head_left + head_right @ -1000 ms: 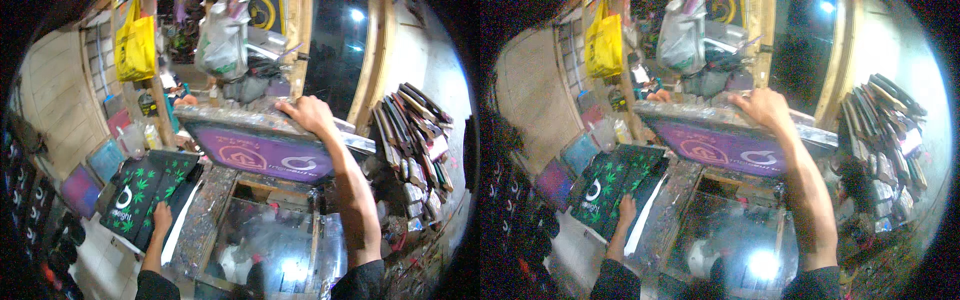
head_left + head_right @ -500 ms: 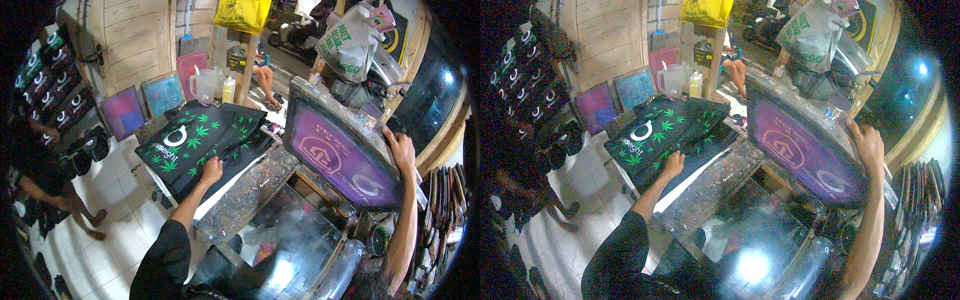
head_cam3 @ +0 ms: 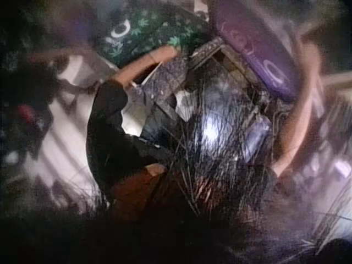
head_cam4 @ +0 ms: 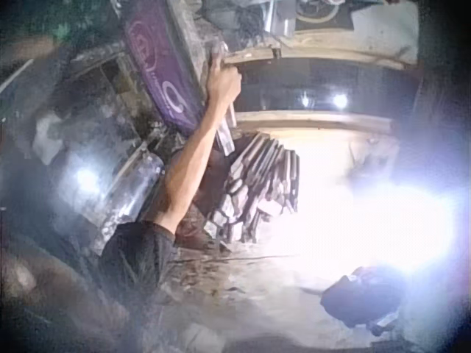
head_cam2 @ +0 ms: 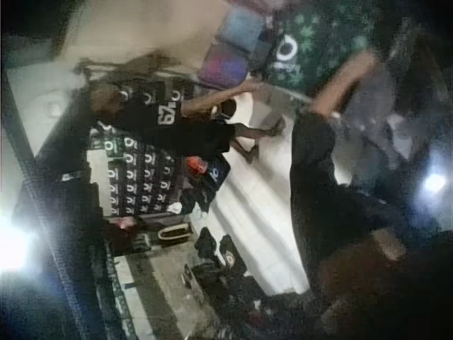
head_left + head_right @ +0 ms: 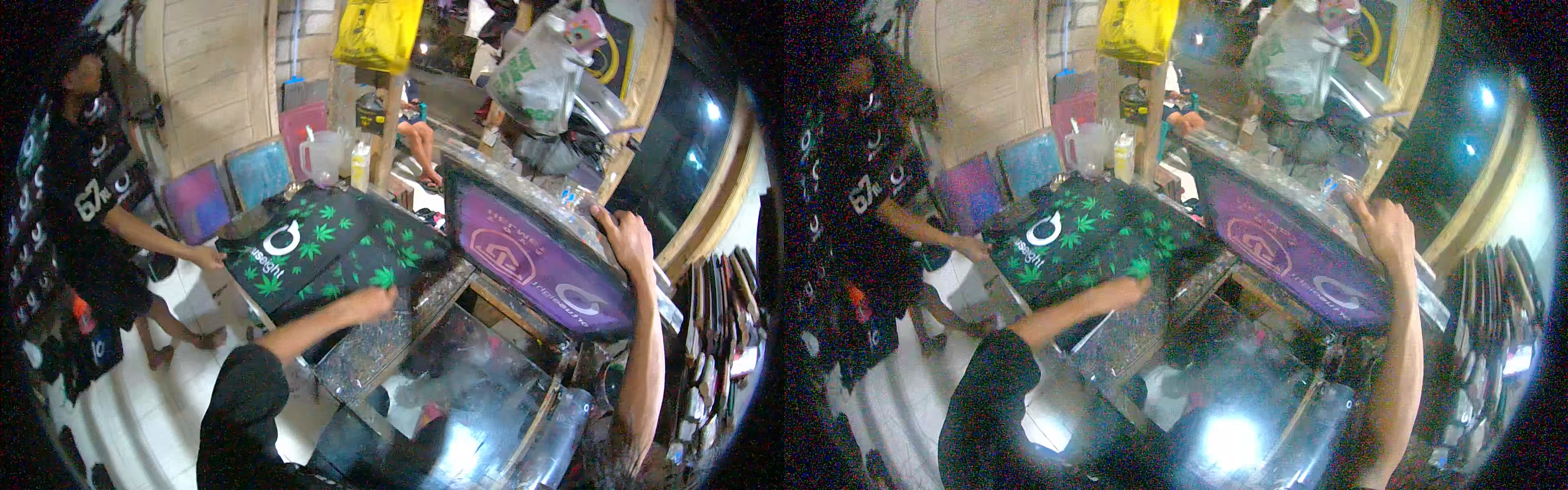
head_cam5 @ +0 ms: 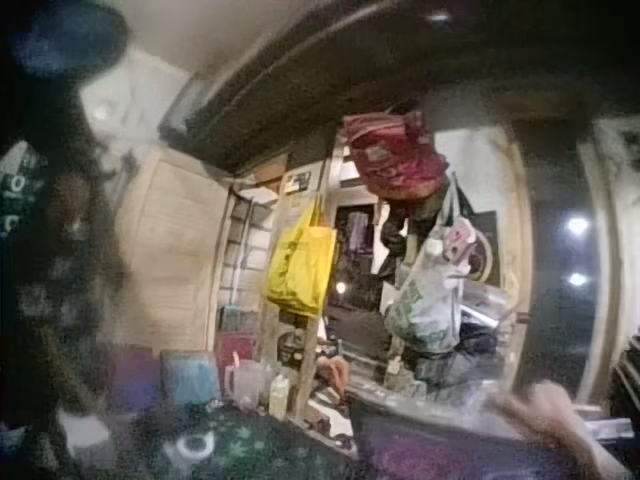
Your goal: The person repeatedly screen prints a design onto black t-shirts using a squeegee and a screen printing frame. They pull ink across the screen, lift the frame to reveal the printed shirt, and then place a new shirt under the frame to continue the cycle.
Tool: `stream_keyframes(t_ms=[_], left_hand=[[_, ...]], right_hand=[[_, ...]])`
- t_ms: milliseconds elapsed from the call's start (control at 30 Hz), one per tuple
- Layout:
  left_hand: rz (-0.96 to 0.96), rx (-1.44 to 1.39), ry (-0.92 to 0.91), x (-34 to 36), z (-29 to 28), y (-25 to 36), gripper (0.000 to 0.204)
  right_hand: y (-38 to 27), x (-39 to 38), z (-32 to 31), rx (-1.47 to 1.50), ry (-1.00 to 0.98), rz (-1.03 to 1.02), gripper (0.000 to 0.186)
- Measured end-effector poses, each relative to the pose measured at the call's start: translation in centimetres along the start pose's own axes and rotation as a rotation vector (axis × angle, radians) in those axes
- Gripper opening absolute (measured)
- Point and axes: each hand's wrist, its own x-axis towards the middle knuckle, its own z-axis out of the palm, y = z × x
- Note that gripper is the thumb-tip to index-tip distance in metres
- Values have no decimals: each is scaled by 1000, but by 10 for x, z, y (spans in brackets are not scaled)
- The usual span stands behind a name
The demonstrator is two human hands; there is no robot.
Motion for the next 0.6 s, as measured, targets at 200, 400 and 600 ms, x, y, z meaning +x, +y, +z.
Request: stream_keyframes(t_ms=[200,400,600], left_hand=[[318,19,27,-14,92,242,50],[61,-474,-132,20,146,398,51],[885,-536,-70,37,112,516,62]], right_hand=[[14,4,2,51,39,-37,90],[3,-11,19,27,40,-104,92],[-25,-8,18,23,57,-153,91]])
